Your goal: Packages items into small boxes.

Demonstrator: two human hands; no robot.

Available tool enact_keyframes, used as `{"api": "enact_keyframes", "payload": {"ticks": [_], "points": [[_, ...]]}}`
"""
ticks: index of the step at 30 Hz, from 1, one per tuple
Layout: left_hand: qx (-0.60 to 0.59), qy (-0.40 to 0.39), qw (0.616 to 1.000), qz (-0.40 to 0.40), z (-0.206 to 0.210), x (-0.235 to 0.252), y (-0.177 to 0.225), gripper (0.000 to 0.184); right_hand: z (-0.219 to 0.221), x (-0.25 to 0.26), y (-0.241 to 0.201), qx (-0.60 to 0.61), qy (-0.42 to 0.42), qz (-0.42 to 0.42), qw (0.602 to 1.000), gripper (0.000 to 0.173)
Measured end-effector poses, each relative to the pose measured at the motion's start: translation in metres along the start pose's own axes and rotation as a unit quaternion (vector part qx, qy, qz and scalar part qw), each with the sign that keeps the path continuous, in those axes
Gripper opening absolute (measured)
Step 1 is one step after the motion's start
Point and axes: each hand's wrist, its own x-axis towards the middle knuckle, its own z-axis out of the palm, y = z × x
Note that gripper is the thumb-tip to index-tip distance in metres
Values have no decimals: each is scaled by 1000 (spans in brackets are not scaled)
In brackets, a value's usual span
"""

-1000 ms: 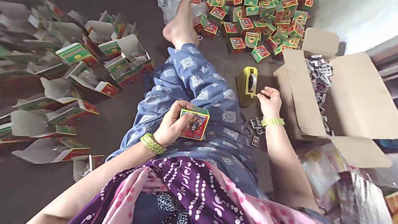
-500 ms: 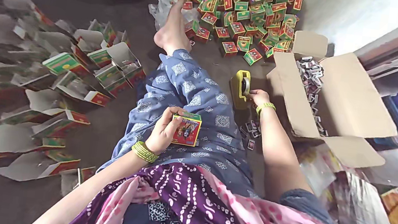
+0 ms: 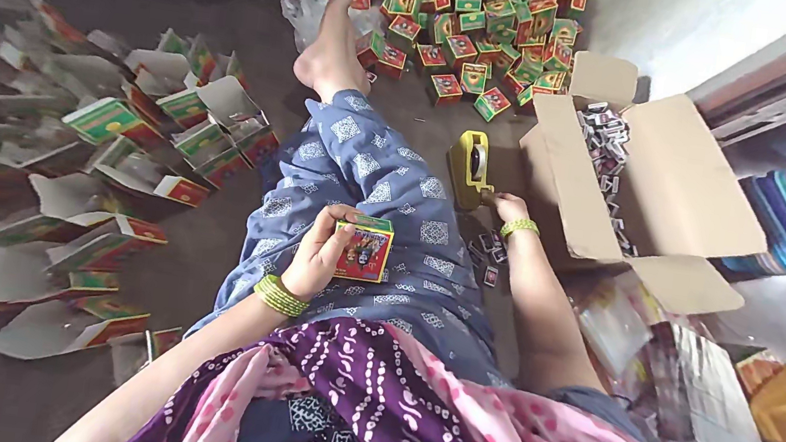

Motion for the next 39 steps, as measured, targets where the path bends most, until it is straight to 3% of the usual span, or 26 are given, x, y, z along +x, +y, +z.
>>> {"api": "enact_keyframes", "payload": {"ticks": [3,5,7,9,12,14,17,20,22,26,31,32,34,36,39], "points": [[7,6,1000,3,-1,-1,0,23,2,5,-1,-103,22,-36,994,32],[15,11,1000,8,-2,-2,2,23,2,-1,-8,-249,38,-37,967,28],[18,16,1000,12,-1,-2,2,22,1,-8,-11,-298,38,-37,953,27],[17,24,1000,11,0,-1,3,24,0,-15,-18,-211,25,-92,973,26],[13,28,1000,-2,0,-1,1,25,9,-63,-46,56,-46,-191,979,24],[30,30,999,-7,1,1,-2,24,17,-112,-72,204,-131,-217,945,27],[49,29,998,-2,1,2,-5,25,36,-176,-103,304,-250,-252,884,21],[61,38,997,1,-1,0,-4,29,60,-210,-114,306,-330,-245,859,20],[63,39,997,4,-3,-1,-3,32,74,-218,-115,281,-346,-221,867,21],[11,35,999,-5,-2,-2,-1,34,95,-218,-112,290,-318,-168,887,30],[4,15,1000,12,1,0,1,50,102,-213,-105,269,-268,-167,910,15],[18,9,1000,20,1,0,3,53,102,-212,-105,266,-255,-162,916,18],[61,-10,998,29,-1,-3,8,60,102,-213,-107,257,-238,-152,924,45],[73,-29,996,32,-3,-4,14,64,101,-212,-108,242,-244,-186,920,55],[61,-50,997,-15,-13,-5,21,68,101,-210,-96,170,-296,-311,887,46]]}}
